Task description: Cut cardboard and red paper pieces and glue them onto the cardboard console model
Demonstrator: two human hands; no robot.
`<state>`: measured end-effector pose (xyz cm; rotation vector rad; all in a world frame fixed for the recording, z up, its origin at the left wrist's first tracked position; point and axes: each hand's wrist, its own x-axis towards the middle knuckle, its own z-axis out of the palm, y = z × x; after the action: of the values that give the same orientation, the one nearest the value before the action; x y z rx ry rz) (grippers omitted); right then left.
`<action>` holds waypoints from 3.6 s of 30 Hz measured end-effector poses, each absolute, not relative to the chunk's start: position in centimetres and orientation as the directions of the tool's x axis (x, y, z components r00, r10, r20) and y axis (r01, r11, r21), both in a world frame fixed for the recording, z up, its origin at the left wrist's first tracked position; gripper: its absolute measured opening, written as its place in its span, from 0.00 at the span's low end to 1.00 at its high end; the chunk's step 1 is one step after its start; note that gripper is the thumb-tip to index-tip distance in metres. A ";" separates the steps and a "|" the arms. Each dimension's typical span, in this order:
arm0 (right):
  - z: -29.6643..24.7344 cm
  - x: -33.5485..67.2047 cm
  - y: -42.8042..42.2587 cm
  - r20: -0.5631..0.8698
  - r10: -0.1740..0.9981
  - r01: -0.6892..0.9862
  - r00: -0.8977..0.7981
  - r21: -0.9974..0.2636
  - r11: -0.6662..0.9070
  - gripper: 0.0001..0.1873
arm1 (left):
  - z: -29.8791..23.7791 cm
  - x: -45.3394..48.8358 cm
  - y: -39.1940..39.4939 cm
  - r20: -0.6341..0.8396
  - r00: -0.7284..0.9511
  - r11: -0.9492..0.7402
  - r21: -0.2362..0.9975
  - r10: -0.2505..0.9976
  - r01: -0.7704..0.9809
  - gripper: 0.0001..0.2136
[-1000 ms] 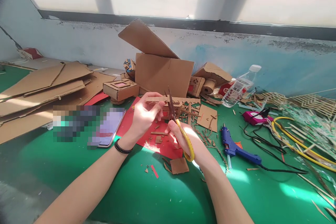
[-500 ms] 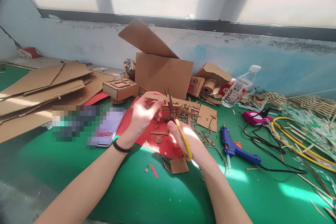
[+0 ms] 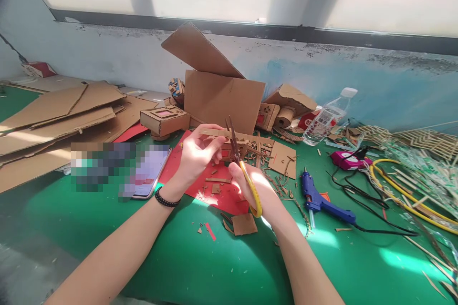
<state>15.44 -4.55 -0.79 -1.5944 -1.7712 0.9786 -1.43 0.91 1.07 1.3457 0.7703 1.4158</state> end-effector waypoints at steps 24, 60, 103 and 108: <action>-0.2 14.5 -4.5 -0.189 0.981 0.455 -0.036 -0.877 -0.153 0.26 | 1.2 -1.5 0.8 0.353 0.129 -0.313 0.915 0.927 -0.254 0.10; -2.0 15.0 -4.5 -0.252 0.967 0.314 -0.023 -0.921 -0.233 0.25 | 1.1 -1.4 0.9 0.328 0.116 -0.289 0.921 0.938 -0.262 0.14; -1.1 16.6 -5.0 -0.112 0.967 0.792 -0.229 -0.599 0.119 0.11 | 1.3 -3.7 3.7 0.368 -0.303 -0.472 0.757 0.879 -0.452 0.20; -1.2 17.5 -5.1 -0.077 0.946 0.798 -0.315 -0.561 0.220 0.14 | 1.6 -4.1 3.7 0.353 -0.286 -0.450 0.769 0.891 -0.454 0.22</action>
<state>17.52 -5.06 -1.19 -1.6379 -2.2163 0.7501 -4.11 3.74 1.59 0.9842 0.6811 1.8655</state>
